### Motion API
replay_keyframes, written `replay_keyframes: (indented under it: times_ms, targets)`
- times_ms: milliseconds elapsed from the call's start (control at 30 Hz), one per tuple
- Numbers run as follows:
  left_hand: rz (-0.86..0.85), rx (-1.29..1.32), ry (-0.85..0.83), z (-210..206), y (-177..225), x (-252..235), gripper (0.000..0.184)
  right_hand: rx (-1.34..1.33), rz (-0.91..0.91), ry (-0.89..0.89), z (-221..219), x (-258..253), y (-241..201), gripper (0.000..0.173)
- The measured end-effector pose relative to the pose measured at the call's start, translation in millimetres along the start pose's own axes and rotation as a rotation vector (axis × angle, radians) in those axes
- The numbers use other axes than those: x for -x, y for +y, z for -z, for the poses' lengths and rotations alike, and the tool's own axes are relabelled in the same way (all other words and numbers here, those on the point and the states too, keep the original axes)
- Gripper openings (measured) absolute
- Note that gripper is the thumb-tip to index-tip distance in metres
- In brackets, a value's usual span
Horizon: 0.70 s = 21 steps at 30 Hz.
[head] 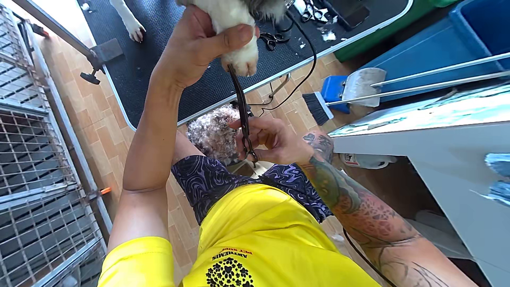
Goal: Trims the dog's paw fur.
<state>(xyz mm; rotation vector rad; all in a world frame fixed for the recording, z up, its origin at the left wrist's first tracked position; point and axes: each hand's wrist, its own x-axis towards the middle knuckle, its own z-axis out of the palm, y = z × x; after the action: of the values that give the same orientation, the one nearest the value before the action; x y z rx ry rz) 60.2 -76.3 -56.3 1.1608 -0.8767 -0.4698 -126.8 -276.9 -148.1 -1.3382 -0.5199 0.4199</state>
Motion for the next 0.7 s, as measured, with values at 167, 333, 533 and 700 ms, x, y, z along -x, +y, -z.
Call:
replay_keyframes:
  times_ms: [167,333,533,700]
  targets:
    - [0.009,-0.006,0.015,-2.2,0.0,-1.1,0.023,-0.003,0.025,-0.003,0.7,1.6,2.3,0.068]
    - [0.005,0.003,0.011,-1.3,-1.6,-1.0,0.025,-0.022,0.017,-0.008,1.5,1.5,0.7,0.068]
    - [0.02,0.012,0.006,-1.2,1.2,-1.9,0.025,-0.024,0.031,0.004,2.7,11.9,5.5,0.068]
    - [0.044,0.004,0.035,-2.8,1.9,-3.4,0.023,-0.009,0.028,0.03,1.0,9.9,4.3,0.067]
